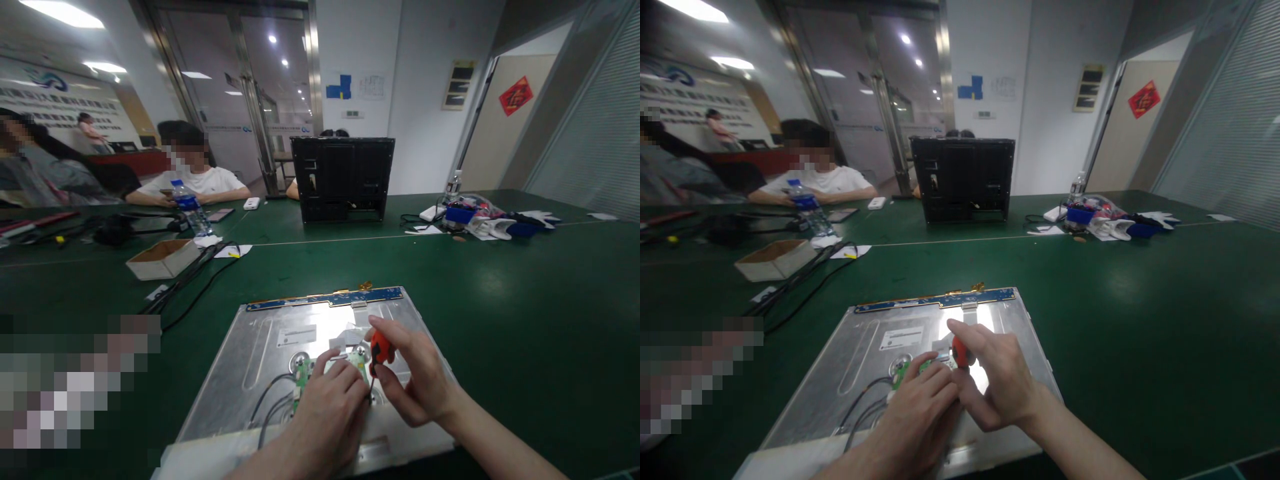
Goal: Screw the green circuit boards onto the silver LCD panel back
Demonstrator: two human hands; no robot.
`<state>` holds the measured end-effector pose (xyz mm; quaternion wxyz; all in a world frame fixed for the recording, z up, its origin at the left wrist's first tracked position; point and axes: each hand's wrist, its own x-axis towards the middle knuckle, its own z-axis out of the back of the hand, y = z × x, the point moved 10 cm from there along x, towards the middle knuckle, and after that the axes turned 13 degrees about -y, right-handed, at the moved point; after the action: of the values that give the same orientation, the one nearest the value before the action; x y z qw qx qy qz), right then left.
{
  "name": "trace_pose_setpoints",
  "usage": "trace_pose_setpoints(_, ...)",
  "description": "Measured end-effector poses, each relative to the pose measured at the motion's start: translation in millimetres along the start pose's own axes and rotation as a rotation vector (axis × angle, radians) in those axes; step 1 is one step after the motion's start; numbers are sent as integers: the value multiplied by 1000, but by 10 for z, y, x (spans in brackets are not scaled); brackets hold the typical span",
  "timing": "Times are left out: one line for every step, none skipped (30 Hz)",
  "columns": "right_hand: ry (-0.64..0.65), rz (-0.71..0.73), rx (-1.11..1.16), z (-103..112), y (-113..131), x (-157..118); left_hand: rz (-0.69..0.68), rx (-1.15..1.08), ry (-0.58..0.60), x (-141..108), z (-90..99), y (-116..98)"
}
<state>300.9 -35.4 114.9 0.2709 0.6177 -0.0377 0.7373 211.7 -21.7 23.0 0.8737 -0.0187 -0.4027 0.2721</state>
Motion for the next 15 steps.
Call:
trace_pose_setpoints(4,-4,8,4,1,3,-2,3,-4,3,3,-1)
trace_pose_setpoints(5,-6,15,7,3,5,-4,4,-8,5,5,-3)
trace_pose_setpoints(0,-4,18,12,6,7,-6,2,-9,4,7,-4)
trace_pose_setpoints(-10,-2,17,17,8,8,-7,0,-10,2,9,-4)
trace_pose_setpoints(-19,-1,14,19,7,8,-6,-3,-8,-2,8,-1)
trace_pose_setpoints(-29,1,10,19,6,8,-3,-4,-6,-8,5,4)
trace_pose_setpoints(-39,5,8,19,8,8,2,-5,-3,-14,0,11)
trace_pose_setpoints(-48,9,7,18,10,6,5,-5,-2,-20,-3,17)
trace_pose_setpoints(-54,12,2,16,10,4,7,-4,-3,-25,-7,22)
trace_pose_setpoints(-60,14,-5,16,9,0,8,-5,-2,-29,-12,26)
trace_pose_setpoints(-66,17,-16,18,7,-5,8,-5,-2,-31,-16,28)
trace_pose_setpoints(-70,18,-31,21,4,-11,8,-7,0,-33,-20,29)
trace_pose_setpoints(-70,20,-45,19,0,-18,11,-10,7,-34,-29,32)
trace_pose_setpoints(-67,21,-57,15,-4,-25,17,-12,15,-35,-37,35)
trace_pose_setpoints(-65,22,-65,13,-6,-31,23,-12,21,-34,-41,40)
